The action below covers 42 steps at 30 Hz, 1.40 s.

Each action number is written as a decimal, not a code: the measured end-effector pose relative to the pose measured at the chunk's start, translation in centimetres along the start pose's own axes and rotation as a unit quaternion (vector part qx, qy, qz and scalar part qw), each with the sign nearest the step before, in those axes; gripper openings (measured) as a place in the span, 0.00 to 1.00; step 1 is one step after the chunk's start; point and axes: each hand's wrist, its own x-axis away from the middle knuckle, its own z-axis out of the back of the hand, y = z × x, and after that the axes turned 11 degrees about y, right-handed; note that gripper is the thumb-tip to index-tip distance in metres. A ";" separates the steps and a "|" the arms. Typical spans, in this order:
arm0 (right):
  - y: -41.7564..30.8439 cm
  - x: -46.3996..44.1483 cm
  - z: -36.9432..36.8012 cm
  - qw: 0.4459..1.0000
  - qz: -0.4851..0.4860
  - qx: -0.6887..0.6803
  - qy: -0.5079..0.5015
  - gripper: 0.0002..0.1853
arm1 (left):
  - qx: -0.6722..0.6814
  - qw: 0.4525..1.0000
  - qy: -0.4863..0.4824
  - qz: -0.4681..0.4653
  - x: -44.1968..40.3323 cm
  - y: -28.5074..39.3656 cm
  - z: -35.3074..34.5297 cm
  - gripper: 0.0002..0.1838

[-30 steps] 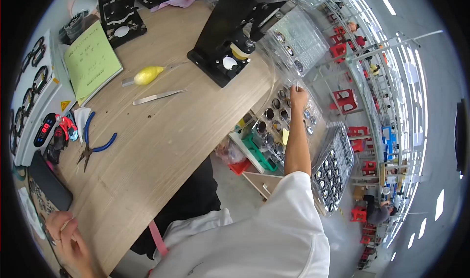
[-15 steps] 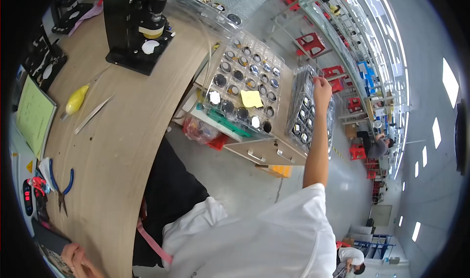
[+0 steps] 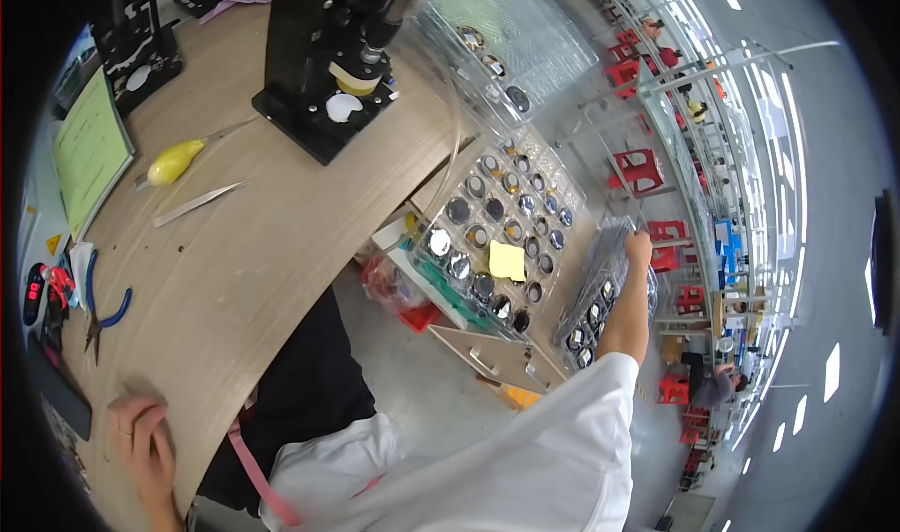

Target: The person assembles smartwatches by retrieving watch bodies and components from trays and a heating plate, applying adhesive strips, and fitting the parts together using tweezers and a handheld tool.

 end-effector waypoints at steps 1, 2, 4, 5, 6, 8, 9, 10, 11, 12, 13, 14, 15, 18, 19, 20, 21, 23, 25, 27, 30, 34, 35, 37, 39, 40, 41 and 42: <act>0.5 -0.6 -0.6 1.000 0.029 0.005 -0.004 0.27 | 0.000 1.000 -0.004 -0.005 -0.1 0.0 -0.3 0.09; 1.2 -1.2 -1.1 1.000 0.021 0.009 -0.007 0.27 | 0.003 1.000 0.000 0.001 -0.1 -0.1 -0.6 0.09; 2.1 -2.3 -1.5 0.999 0.016 -0.021 -0.031 0.29 | 0.010 1.000 0.002 0.002 0.2 -0.4 -0.9 0.09; 2.4 -2.5 -1.3 1.000 0.005 0.009 -0.021 0.31 | 0.004 1.000 0.006 0.014 0.4 -0.6 -1.0 0.09; 2.3 -2.0 -0.3 1.000 -0.001 0.012 -0.021 0.31 | -0.003 1.000 0.010 0.026 0.5 -0.7 -1.0 0.09; 2.4 -1.0 1.4 0.999 -0.003 -0.024 0.024 0.31 | -0.008 1.000 0.009 0.013 0.6 -0.9 -1.1 0.09; 3.7 -1.5 0.5 0.997 -0.006 -0.072 0.037 0.31 | -0.015 1.000 0.012 0.007 0.5 -0.9 -1.2 0.09; 4.8 -1.9 0.2 0.997 -0.009 -0.069 0.036 0.31 | -0.013 1.000 0.009 0.005 0.5 -0.9 -1.2 0.09; 5.8 -2.2 -0.2 0.991 -0.061 -0.097 0.074 0.31 | -0.010 1.000 0.012 0.012 0.5 -0.8 -1.2 0.08; 6.5 -2.6 -0.4 0.980 -0.112 -0.125 0.112 0.31 | -0.007 1.000 0.015 0.021 0.5 -0.8 -1.2 0.08; 7.3 -2.8 -0.4 0.972 -0.170 -0.114 0.115 0.31 | -0.008 1.000 0.013 0.022 0.6 -0.7 -1.3 0.08; 8.0 -2.8 -0.6 0.972 -0.170 -0.114 0.113 0.31 | -0.011 1.000 0.013 0.021 0.6 -0.8 -1.3 0.08; 8.3 -2.4 -0.6 0.981 -0.154 -0.091 0.074 0.31 | -0.013 1.000 0.015 0.021 0.5 -0.9 -1.4 0.08; 8.4 -0.6 -0.3 0.985 -0.137 -0.100 0.029 0.31 | -0.009 0.999 0.017 0.027 0.5 -1.1 -1.6 0.08; 8.0 -0.1 0.0 0.986 -0.125 -0.108 0.034 0.30 | -0.004 0.999 0.018 0.027 0.8 -1.5 -1.7 0.08; 7.5 0.4 0.3 0.986 -0.112 -0.116 0.040 0.29 | -0.009 0.999 0.021 0.031 1.2 -2.0 -1.8 0.08; 6.6 0.9 0.8 0.992 -0.075 -0.096 0.045 0.27 | -0.015 0.999 0.025 0.037 1.5 -2.1 -1.9 0.08; 5.7 1.3 1.3 0.993 -0.056 -0.091 0.043 0.28 | -0.024 0.998 0.023 0.048 1.3 -1.5 -1.8 0.08; 5.8 1.2 0.9 0.995 -0.034 -0.090 0.038 0.30 | -0.035 0.998 0.018 0.054 1.2 -1.2 -1.7 0.08; 5.8 1.0 0.7 0.997 -0.033 -0.063 0.041 0.31 | -0.035 0.998 0.026 0.045 1.2 -1.3 -1.9 0.07; 6.2 1.0 0.6 0.998 -0.016 -0.040 0.041 0.34 | -0.030 0.998 0.031 0.050 1.3 -1.6 -2.1 0.07; 8.1 -0.3 0.0 0.998 0.037 -0.044 -0.004 0.38 | -0.047 0.997 0.046 0.031 1.0 -0.9 -2.1 0.08; 10.0 -0.2 -1.6 0.992 0.091 -0.026 0.084 0.39 | -0.068 0.996 0.046 0.042 0.5 0.0 -2.0 0.08; 8.6 1.5 1.3 0.992 0.092 0.060 0.063 0.31 | -0.015 0.996 0.074 0.042 0.2 0.2 -2.8 0.09; 8.0 1.9 1.9 0.992 0.106 0.041 0.049 0.31 | -0.036 0.995 0.095 0.021 -0.7 1.3 -2.8 0.10; 7.9 1.6 2.5 0.993 0.101 0.031 0.045 0.31 | -0.041 0.993 0.108 0.002 -0.6 1.2 -2.9 0.11; 8.0 0.9 3.4 0.995 0.089 0.029 0.044 0.31 | -0.036 0.994 0.099 -0.001 -0.7 0.9 -2.8 0.10; 7.1 0.8 4.2 0.996 0.071 0.031 0.043 0.31 | -0.058 0.994 0.096 -0.015 -1.0 1.2 -2.4 0.10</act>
